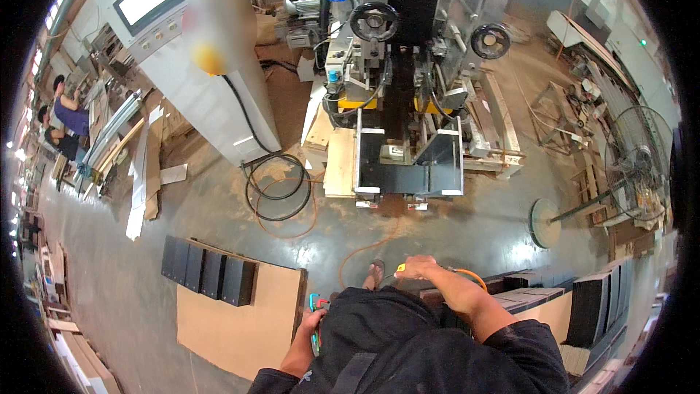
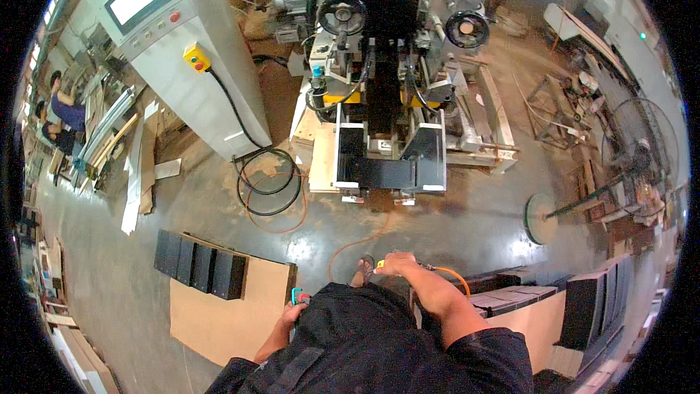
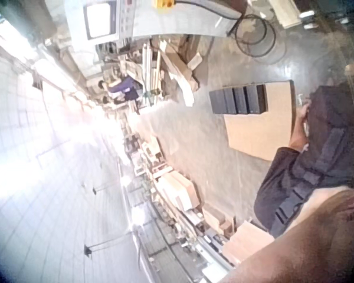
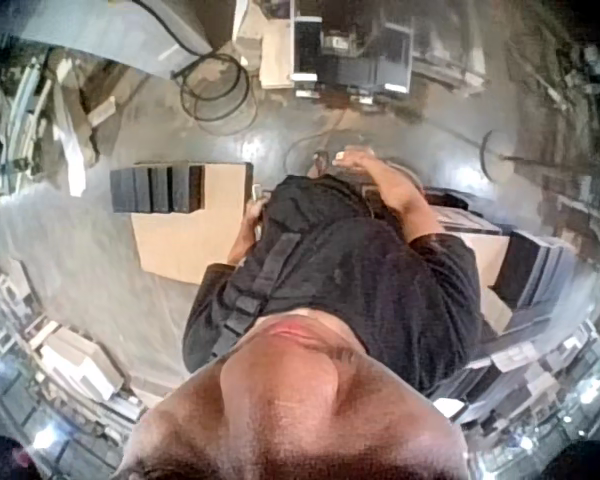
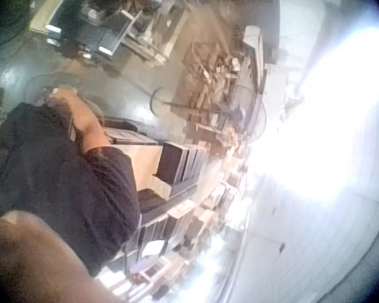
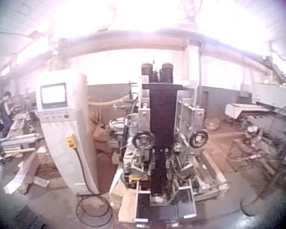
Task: The person manipulates blue flexible tubing on a large piece of factory machinery by hand, then uses a yellow-handled tool to work on different sections of the machine's frame before walking through the facility carrying a bundle of long blue and red tubes.
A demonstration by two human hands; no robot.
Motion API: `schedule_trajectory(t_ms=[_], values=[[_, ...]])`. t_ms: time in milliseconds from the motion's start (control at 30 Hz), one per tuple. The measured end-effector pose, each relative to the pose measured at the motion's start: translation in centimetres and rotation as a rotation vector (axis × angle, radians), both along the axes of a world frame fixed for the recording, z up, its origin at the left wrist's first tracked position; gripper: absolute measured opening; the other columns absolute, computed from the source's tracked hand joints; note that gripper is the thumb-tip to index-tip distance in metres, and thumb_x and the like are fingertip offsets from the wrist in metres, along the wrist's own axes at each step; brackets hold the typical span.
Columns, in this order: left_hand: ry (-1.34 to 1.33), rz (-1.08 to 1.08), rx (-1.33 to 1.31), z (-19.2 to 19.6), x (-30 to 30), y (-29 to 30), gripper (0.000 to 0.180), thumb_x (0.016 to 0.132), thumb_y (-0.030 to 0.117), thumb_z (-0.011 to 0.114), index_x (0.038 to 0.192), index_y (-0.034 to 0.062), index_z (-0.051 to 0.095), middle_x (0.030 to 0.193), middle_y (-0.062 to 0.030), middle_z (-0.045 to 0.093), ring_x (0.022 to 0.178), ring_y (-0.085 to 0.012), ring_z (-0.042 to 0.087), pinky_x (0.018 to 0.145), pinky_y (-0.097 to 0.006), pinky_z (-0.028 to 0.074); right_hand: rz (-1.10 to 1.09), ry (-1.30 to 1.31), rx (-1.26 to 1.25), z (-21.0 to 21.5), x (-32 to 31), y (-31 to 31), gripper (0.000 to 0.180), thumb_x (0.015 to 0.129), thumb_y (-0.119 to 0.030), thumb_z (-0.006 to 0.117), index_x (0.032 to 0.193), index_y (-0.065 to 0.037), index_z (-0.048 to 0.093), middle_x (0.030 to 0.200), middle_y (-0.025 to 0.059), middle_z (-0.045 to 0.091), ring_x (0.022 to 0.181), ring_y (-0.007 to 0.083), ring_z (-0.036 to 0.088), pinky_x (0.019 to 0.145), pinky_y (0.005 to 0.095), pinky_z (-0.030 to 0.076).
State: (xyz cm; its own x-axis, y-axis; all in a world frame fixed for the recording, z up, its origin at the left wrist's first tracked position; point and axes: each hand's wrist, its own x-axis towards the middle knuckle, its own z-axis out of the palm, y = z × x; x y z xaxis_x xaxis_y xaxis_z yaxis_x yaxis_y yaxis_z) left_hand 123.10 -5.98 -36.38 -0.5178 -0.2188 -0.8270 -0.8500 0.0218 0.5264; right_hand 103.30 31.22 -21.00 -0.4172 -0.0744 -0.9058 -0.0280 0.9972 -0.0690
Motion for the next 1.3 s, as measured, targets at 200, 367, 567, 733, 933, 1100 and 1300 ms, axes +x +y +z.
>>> schedule_trajectory(t_ms=[200,367,567,733,933,1100,1300], values=[[-0.036,-0.170,0.081,-1.9,0.5,-0.2,0.035,0.065,0.017,0.074,0.090,-0.0042,0.062,0.074,-0.0093,0.063,0.064,-0.0208,0.060,0.059,-0.036,0.048,-0.060,0.105,0.083,-2.8,3.1,6.2,0.062,0.082,-0.068,0.055,0.088,-0.009,0.070,0.071,0.0027,0.067,0.079,0.0205,0.068,0.075,0.0410,0.050],[-0.063,-0.171,0.006,0.3,0.6,2.0,0.022,0.067,0.017,0.073,0.077,0.0007,0.063,0.070,-0.0063,0.062,0.060,-0.0182,0.058,0.055,-0.034,0.045,-0.382,-0.014,0.155,1.6,4.8,10.0,0.057,0.083,-0.064,0.057,0.083,-0.008,0.067,0.066,0.0050,0.065,0.056,0.0202,0.065,0.059,0.0373,0.053],[-0.102,-0.195,0.109,0.6,1.2,3.0,0.021,0.069,0.015,0.074,0.083,0.0035,0.065,0.073,-0.0035,0.062,0.062,-0.0156,0.056,0.055,-0.032,0.044,-0.917,0.455,0.032,-1.3,3.3,19.4,0.058,0.083,-0.056,0.063,0.085,0.002,0.065,0.068,0.0145,0.067,0.055,0.0265,0.067,0.055,0.0378,0.055],[-0.023,-0.083,0.163,0.2,2.1,3.3,0.023,0.071,0.012,0.072,0.091,0.0019,0.067,0.074,-0.0028,0.063,0.066,-0.0150,0.057,0.058,-0.030,0.044,-1.154,0.811,-0.003,-0.6,-8.3,27.9,0.071,0.083,-0.068,0.053,0.099,-0.001,0.068,0.083,0.0155,0.071,0.076,0.0314,0.071,0.075,0.0432,0.054],[0.017,0.154,0.065,-1.0,1.9,8.9,0.017,0.073,0.012,0.070,0.085,0.0003,0.066,0.068,-0.0026,0.059,0.058,-0.0137,0.055,0.052,-0.032,0.042,-1.016,0.977,0.031,-0.3,-21.7,30.9,0.072,0.085,-0.065,0.055,0.092,0.005,0.067,0.077,0.0203,0.069,0.069,0.0328,0.070,0.070,0.0429,0.054],[-0.067,0.214,-0.041,4.8,-3.2,17.3,0.016,0.077,0.015,0.070,0.072,0.0041,0.060,0.062,-0.0026,0.056,0.052,-0.0139,0.052,0.046,-0.031,0.037,-0.976,0.837,-0.032,-7.2,-26.0,33.3,0.063,0.085,-0.058,0.057,0.101,0.002,0.067,0.078,0.0180,0.070,0.074,0.0321,0.070,0.073,0.0433,0.053],[0.122,0.359,-0.045,5.9,-6.8,24.2,0.022,0.076,0.016,0.072,0.082,-0.0008,0.059,0.063,-0.0052,0.056,0.053,-0.0148,0.054,0.047,-0.031,0.040,-0.957,0.672,-0.063,-8.4,-25.4,35.0,0.052,0.083,-0.047,0.065,0.106,-0.001,0.066,0.108,0.0229,0.066,0.104,0.0377,0.063,0.088,0.0457,0.050]])
